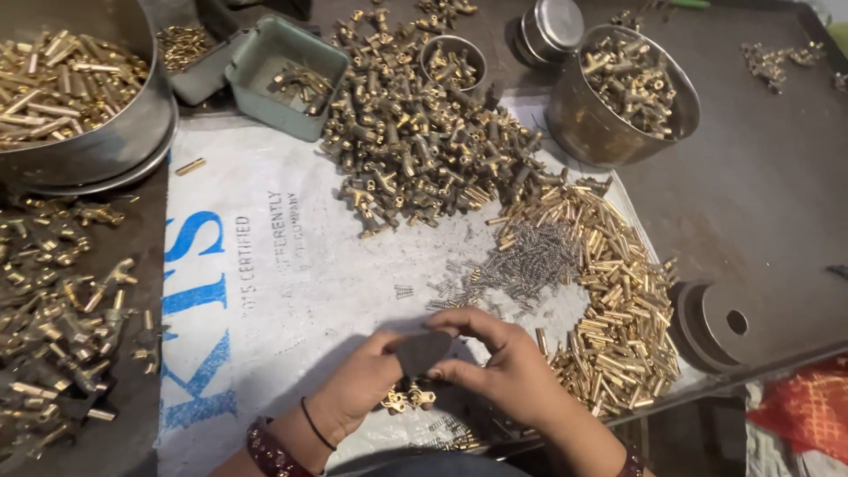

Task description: The person is manually assembling small brass metal components by inserting pins into them at a workbench.

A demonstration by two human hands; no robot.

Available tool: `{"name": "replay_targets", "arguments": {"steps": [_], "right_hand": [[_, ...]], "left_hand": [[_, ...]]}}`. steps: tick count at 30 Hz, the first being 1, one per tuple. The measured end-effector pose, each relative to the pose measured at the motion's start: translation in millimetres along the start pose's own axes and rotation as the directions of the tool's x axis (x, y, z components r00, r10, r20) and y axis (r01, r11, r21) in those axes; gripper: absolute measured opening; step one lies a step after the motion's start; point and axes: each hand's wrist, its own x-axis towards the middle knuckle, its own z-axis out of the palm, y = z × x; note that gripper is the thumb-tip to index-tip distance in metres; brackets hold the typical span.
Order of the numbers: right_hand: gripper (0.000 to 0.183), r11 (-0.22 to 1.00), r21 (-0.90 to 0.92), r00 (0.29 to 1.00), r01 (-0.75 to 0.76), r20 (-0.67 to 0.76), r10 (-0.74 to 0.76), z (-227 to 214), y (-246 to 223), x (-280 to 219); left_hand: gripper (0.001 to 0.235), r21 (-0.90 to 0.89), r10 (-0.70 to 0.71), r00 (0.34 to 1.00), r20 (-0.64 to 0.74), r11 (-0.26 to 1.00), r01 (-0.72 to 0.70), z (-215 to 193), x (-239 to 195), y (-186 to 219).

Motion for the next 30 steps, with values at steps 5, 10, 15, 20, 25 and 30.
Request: {"name": "replay_targets", "arguments": {"steps": [5,10,15,20,25,30], "right_hand": [[0.030,0.985,0.161,0.930,-0.066,-0.348,0.119,-54.9,47.7,-0.6],[0.018,0.867,-0.316,0.870,-0.385,-0.437,0.227,-77.4,54.2,-28.8],[0.028,0.615,-0.705,0.924,-0.353,-0.367,0.110,-37.9,31.5,-36.9],[0.024,0.540,-0.793,0.941,-0.282,-0.338,-0.005,-28.6,46.0,-38.5],[0.019,0.520,-0.816,0.940,-0.253,-0.334,-0.067,-23.6,50.1,-41.1],[0.026,0.687,-0.663,0.936,-0.298,-0.344,0.074,-28.3,32.4,-27.2]], "left_hand": [[0.033,0.044,0.011,0.990,-0.141,0.999,-0.004,-1.7,5.2,4.7],[0.048,0.084,0.047,0.973,-0.226,0.996,-0.028,8.4,-3.0,26.3],[0.041,0.020,0.034,0.970,-0.242,0.999,-0.030,1.4,5.4,13.4],[0.040,-0.034,0.040,0.964,-0.264,0.998,-0.051,0.7,6.9,16.9],[0.046,-0.079,-0.004,0.960,-0.279,0.997,-0.019,3.1,2.3,20.7],[0.048,-0.125,-0.024,0.974,-0.227,0.992,-0.005,4.2,3.5,17.0]]}}
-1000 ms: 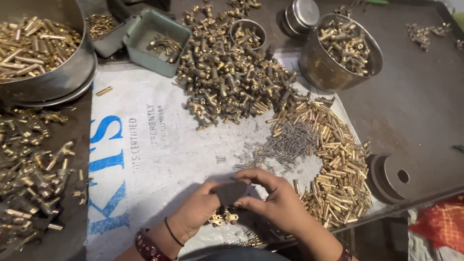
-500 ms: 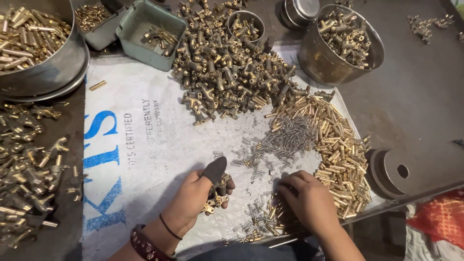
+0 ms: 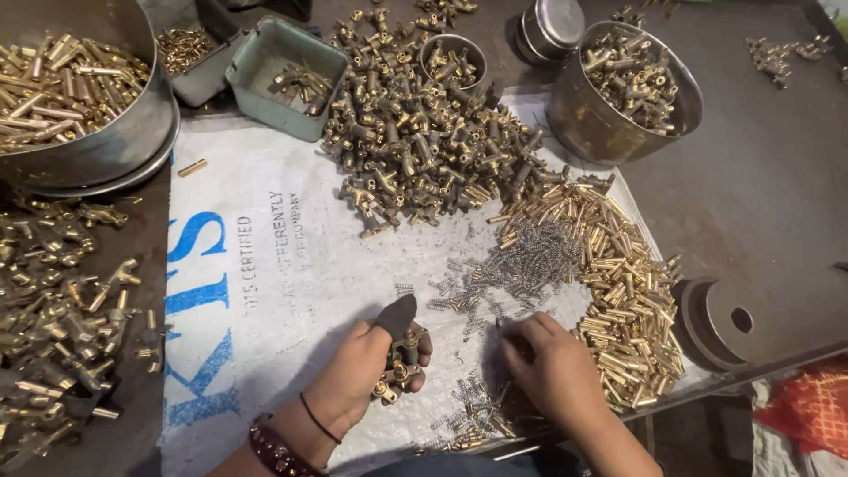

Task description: The person is manually assembling small brass metal components by inserting pins into them at a workbench.

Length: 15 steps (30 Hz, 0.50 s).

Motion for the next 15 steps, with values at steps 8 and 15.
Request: {"name": "replay_targets", "arguments": {"steps": [8,15], "right_hand": [[0.018,0.731,0.438,0.850,0.523,-0.206,-0.485,6.2,-61.5,7.0],[0.022,0.756,0.268,0.802,0.597,-0.222,-0.555,14.0,-66.6,3.3]], "left_hand": [[0.035,-0.002,0.027,0.998,-0.049,1.000,-0.027,-8.9,8.6,-13.7],[0.029,-0.010,0.012,0.998,-0.057,1.000,-0.012,-8.0,12.5,-23.0]]}}
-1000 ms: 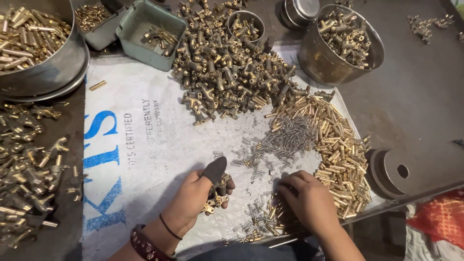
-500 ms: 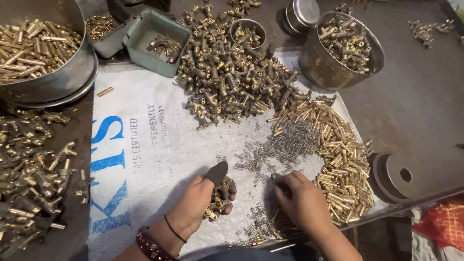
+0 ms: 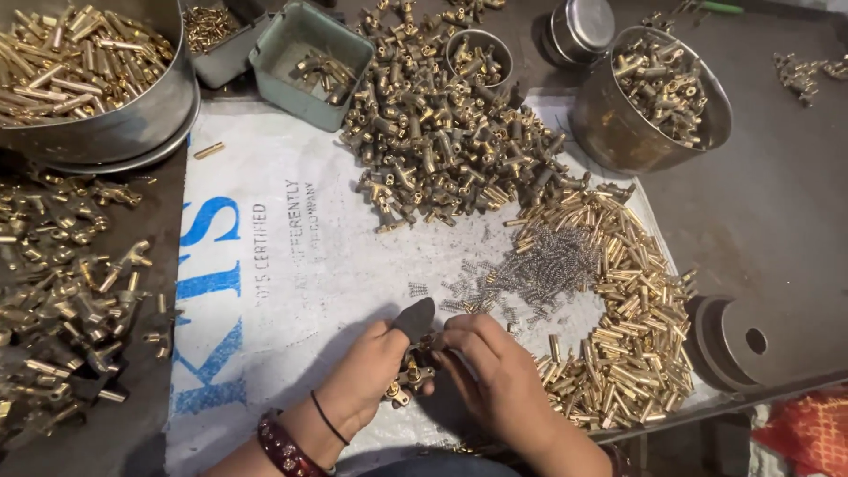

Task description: The person is manually assembling small brass metal components by inserting pins into them at a workbench.

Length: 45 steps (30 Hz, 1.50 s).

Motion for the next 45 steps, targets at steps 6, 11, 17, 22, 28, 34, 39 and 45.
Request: {"name": "replay_targets", "arguments": {"steps": [6,11,17,22,28,34,39,45], "right_hand": [[0.018,0.993,0.010,0.992,-0.114,0.061,0.113,-2.5,-2.3,-1.0],[0.017,0.942,0.199,0.962,-0.271,0.080,0.261,-0.8,22.6,-15.9],[0.017,0.799,0.228,0.825,-0.556,0.032,0.565,-20.6,74.1,-58.4],[0.015,0.677,0.094,0.676,-0.730,-0.044,0.735,-21.0,110.7,-109.4],[0.016,0.731,0.082,0.713,-0.678,-0.167,0.680,-4.7,107.4,-126.6],[0.013,0.816,-0.004,0.804,-0.578,-0.172,0.569,3.5,125.8,-135.5],[0.011,0.912,-0.017,0.872,-0.409,-0.300,0.386,2.3,120.0,-130.9],[0.010,0.759,0.084,0.708,-0.646,-0.308,0.636,1.4,112.2,-130.3]], "left_hand": [[0.025,0.154,0.042,0.999,0.023,0.987,-0.045,1.1,-3.7,5.9],[0.027,0.147,0.074,0.992,0.098,0.985,-0.088,-16.9,10.3,-7.3],[0.039,0.700,0.506,0.843,-0.181,0.669,-0.251,-81.6,-39.9,100.4],[0.040,0.974,0.965,0.255,-0.067,0.008,0.224,-175.3,-127.3,199.6],[0.038,0.691,0.922,0.306,0.240,-0.383,0.613,-234.4,-134.5,233.6],[0.041,0.892,0.952,0.111,0.285,-0.306,0.332,-76.1,-108.7,201.8],[0.039,0.950,0.714,0.630,0.304,-0.273,-0.149,-13.6,1.0,143.7],[0.043,0.924,0.630,0.697,0.342,-0.359,-0.130,2.1,38.7,127.0]]}}
